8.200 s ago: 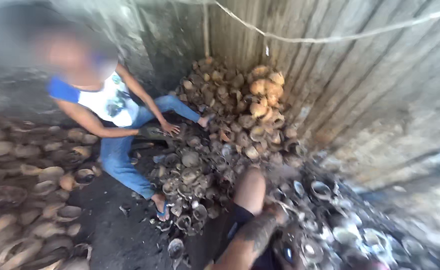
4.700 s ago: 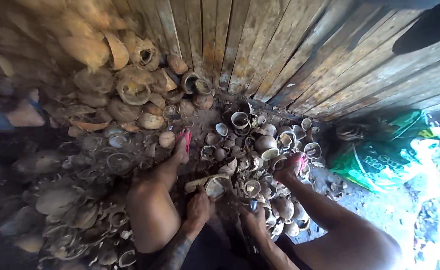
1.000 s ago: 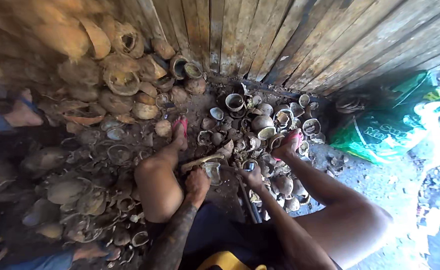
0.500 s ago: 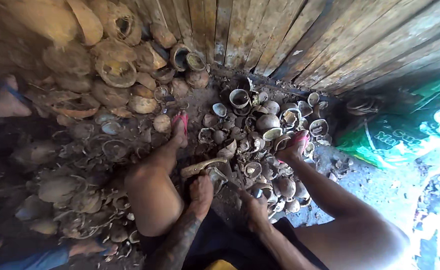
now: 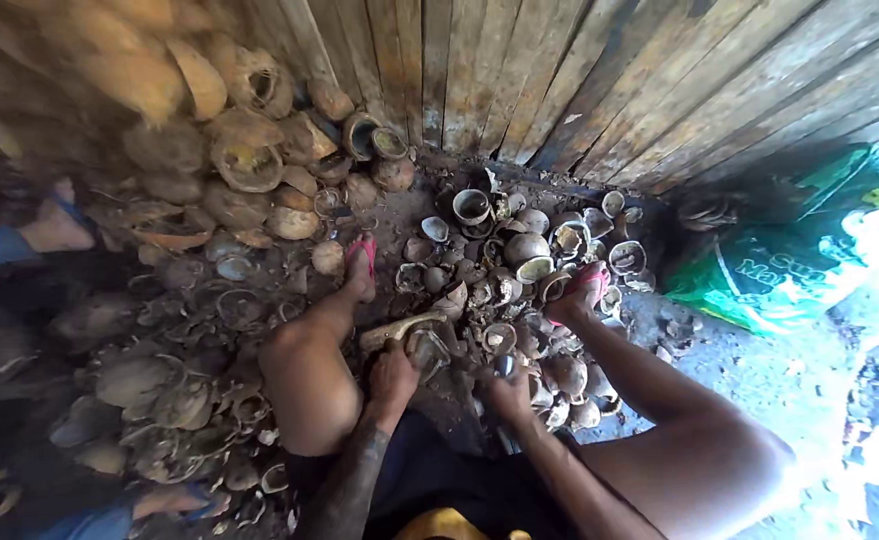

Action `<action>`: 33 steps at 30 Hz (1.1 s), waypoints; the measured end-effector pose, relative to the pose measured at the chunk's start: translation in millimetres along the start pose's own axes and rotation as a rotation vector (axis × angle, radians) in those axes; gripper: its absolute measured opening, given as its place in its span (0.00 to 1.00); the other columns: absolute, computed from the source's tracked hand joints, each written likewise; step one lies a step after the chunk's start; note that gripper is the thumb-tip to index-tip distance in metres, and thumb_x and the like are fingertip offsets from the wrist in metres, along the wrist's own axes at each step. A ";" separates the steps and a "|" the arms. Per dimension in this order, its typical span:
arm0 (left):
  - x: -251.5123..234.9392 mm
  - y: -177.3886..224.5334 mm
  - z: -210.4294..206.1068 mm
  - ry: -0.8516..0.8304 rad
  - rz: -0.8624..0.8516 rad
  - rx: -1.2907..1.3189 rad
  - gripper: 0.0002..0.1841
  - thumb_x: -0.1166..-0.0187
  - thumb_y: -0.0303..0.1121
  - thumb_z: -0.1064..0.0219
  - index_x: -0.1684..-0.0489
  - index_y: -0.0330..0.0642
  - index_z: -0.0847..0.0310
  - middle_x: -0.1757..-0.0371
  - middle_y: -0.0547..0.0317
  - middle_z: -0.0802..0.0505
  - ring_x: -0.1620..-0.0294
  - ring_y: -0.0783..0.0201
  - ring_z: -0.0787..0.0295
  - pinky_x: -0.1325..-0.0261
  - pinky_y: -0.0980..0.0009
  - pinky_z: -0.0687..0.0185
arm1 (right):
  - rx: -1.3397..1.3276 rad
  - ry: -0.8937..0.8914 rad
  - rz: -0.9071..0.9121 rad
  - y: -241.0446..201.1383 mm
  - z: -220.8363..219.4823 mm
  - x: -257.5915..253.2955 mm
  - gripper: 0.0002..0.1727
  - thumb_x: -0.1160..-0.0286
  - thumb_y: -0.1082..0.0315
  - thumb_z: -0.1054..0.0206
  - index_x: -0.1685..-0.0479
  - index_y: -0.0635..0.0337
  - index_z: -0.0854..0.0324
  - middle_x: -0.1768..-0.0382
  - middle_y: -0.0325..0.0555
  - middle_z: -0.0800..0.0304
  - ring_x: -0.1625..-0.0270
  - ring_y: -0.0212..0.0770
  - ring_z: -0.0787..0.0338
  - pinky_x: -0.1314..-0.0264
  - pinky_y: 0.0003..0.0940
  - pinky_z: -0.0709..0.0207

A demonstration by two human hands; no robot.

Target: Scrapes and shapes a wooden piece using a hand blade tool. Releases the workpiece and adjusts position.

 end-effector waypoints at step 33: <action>-1.3 12.2 4.5 -0.079 0.113 0.038 0.26 0.19 0.43 0.36 0.30 0.33 0.24 0.35 0.38 0.11 0.31 0.44 0.13 0.32 0.46 0.19 | 0.096 0.008 0.168 -6.5 -2.4 -46.4 0.17 0.48 0.69 0.16 0.71 0.59 0.24 0.81 0.35 0.23 0.81 0.29 0.25 0.76 0.28 0.25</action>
Point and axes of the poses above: each hand's wrist, its own x-axis away from the middle knuckle, its own z-axis out of the back of the hand, y = z × x, the point moved 3 cm from there along -x, towards the middle knuckle
